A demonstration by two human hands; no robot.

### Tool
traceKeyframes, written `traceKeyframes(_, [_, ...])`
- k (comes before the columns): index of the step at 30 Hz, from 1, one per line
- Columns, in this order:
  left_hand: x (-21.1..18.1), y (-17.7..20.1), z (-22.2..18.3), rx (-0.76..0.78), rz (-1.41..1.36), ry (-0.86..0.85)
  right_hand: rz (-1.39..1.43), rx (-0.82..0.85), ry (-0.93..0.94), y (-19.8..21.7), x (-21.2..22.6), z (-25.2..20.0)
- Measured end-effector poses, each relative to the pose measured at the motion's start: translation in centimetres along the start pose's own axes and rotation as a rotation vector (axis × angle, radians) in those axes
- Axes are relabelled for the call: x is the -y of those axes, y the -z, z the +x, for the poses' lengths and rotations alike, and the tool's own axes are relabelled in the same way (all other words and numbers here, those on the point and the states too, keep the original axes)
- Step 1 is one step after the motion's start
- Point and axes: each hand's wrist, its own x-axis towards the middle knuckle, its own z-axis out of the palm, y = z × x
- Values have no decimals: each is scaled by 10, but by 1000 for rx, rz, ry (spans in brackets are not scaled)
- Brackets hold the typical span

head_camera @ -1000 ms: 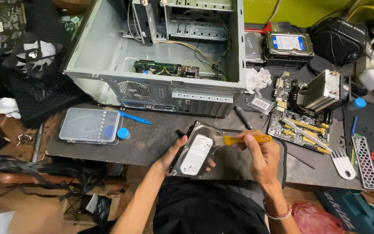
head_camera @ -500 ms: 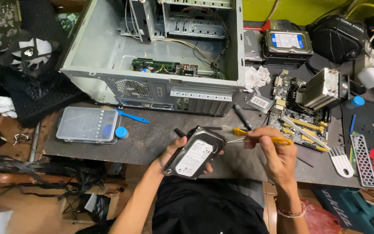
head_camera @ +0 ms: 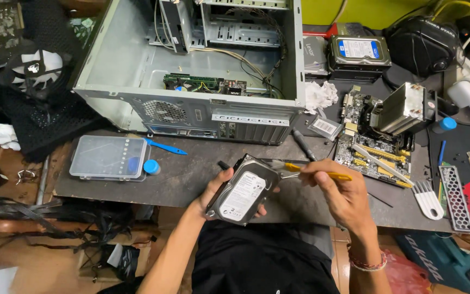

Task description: Cleaning a hard drive with a brush and inspecting the PCB after removing it from a computer case

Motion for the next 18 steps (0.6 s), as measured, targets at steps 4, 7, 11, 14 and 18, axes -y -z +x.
traceKeyframes(4, [13, 26, 1, -41, -20, -3, 39, 43, -6, -6, 4, 1])
traceKeyframes(7, [1, 2, 1, -23, -18, -5, -73, 53, -39, 0, -5, 1])
traceKeyframes(11, [-2, -6, 0, -25, -11, -18, -75, -16, -50, 6, -15, -3])
traceKeyframes(14, [-3, -5, 0, -39, -24, -16, 21, -30, -80, 1, -8, -1])
traceKeyframes(18, [-6, -6, -2, -80, -79, -11, 21, 40, -139, -6, 3, 4])
